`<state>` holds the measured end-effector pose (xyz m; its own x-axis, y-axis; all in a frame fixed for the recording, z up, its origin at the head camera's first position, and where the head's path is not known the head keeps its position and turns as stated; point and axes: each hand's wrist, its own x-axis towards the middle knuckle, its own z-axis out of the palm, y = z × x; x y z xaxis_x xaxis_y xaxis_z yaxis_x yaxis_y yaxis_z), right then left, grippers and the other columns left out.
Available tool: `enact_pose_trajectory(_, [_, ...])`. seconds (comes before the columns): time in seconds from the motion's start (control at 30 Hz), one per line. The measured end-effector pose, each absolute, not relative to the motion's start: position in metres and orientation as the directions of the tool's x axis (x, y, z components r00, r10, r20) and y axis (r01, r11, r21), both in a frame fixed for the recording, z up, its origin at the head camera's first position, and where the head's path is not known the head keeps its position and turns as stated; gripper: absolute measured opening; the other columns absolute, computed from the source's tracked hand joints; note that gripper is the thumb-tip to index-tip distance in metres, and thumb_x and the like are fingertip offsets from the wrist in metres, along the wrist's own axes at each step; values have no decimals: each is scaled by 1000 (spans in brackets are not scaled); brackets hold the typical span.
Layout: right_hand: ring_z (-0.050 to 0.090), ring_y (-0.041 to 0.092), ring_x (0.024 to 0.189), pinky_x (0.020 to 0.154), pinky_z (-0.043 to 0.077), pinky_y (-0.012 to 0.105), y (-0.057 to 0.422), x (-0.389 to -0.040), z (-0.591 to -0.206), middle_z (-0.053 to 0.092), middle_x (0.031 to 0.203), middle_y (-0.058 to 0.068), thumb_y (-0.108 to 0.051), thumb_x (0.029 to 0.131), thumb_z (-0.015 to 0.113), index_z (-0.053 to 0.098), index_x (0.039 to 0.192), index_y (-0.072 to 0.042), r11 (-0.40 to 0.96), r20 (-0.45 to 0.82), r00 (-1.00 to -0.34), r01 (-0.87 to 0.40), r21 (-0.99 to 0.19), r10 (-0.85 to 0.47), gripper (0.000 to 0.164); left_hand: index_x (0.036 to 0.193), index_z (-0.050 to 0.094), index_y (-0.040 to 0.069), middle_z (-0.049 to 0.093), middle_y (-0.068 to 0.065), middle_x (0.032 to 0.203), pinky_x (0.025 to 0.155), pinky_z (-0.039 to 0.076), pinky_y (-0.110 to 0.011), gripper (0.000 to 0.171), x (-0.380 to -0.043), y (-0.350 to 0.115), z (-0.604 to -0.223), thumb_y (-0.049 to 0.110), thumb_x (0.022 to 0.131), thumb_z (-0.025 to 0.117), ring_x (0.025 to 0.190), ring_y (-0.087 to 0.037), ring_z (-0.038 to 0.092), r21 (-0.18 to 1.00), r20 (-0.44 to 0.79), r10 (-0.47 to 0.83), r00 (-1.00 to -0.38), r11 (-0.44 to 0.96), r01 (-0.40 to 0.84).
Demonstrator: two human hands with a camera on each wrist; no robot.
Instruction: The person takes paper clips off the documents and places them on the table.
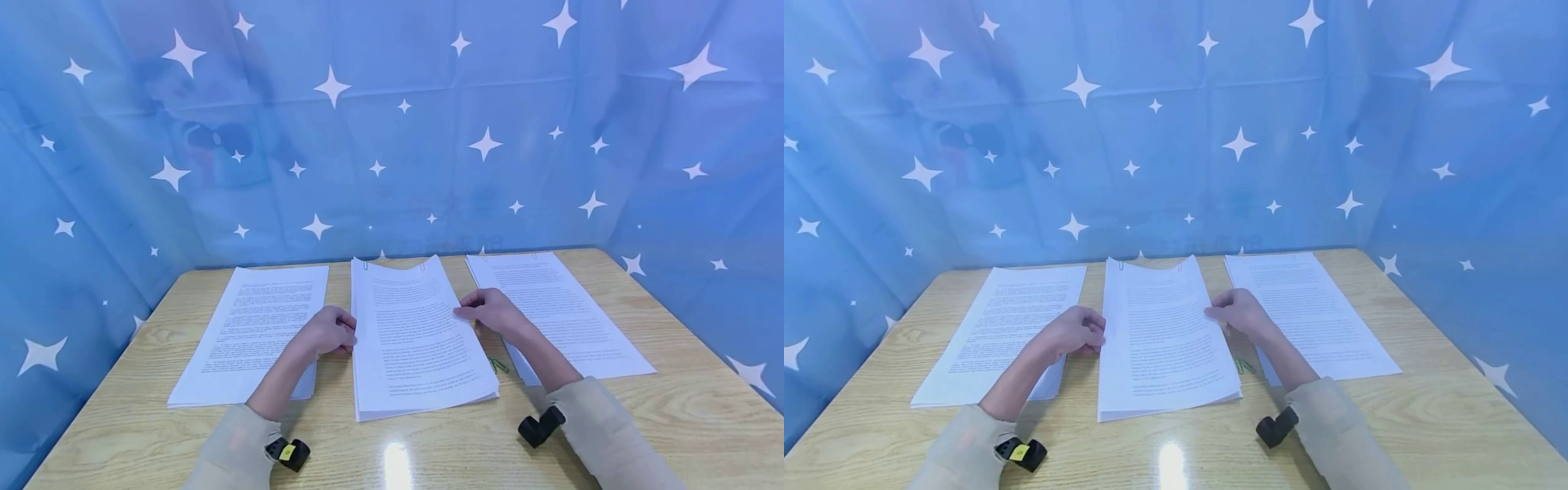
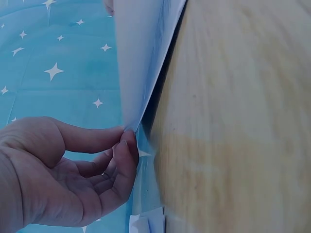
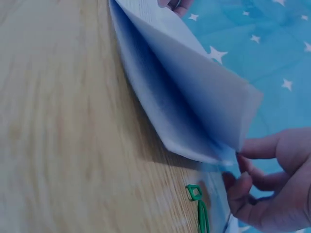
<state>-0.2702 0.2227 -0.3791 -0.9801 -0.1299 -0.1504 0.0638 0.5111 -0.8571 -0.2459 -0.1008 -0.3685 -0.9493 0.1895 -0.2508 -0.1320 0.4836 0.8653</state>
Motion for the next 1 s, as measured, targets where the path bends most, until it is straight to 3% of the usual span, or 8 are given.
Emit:
enact_pose_trajectory(0.27, [51,24,76,67,46,36,226,-271,-376,57,91,9,-12,98,66,56,112,4,479,-136,-973,30,-877,-188,23,106,60,-6,55,-10,86,67,54,-30,18,-247,-103,-368,-11,89,64,72,-20,59,873,-242,167,-956,467,-140])
enact_pose_trajectory(0.5, [51,18,72,64,45,33,227,-272,-375,64,107,13,-9,98,65,36,145,8,411,-147,-961,40,-911,-234,58,106,58,-5,52,-10,89,66,53,-31,18,-249,-106,-368,-11,90,63,76,-20,55,885,-230,168,-959,445,-134])
enact_pose_trajectory(0.6, [48,17,66,61,42,31,227,-272,-375,62,90,9,-11,100,62,30,151,7,410,-151,-957,38,-911,-248,63,106,58,-5,52,-10,88,66,52,-31,18,-249,-107,-367,-12,90,62,75,-20,54,891,-221,171,-960,435,-127])
enact_pose_trajectory(0.73, [39,16,58,57,35,31,226,-272,-376,45,65,2,-18,103,58,50,122,6,421,-138,-952,11,-907,-272,31,105,58,-5,52,-11,89,65,51,-31,17,-248,-108,-366,-12,90,63,74,-21,55,894,-214,172,-962,431,-121])
enact_pose_trajectory(0.83, [33,16,54,56,31,32,226,-271,-376,38,60,2,-17,104,57,43,98,2,423,-112,-951,-21,-906,-288,25,106,59,-4,53,-11,89,64,50,-31,18,-249,-110,-366,-11,90,63,73,-21,54,896,-204,178,-963,431,-110])
enact_pose_trajectory(1.0, [34,18,53,54,30,32,226,-271,-376,38,59,1,-13,105,55,47,108,1,394,-66,-948,-66,-917,-311,17,108,59,-6,54,-11,89,64,48,-31,18,-250,-115,-367,-10,91,63,73,-22,54,900,-190,193,-963,426,-92])
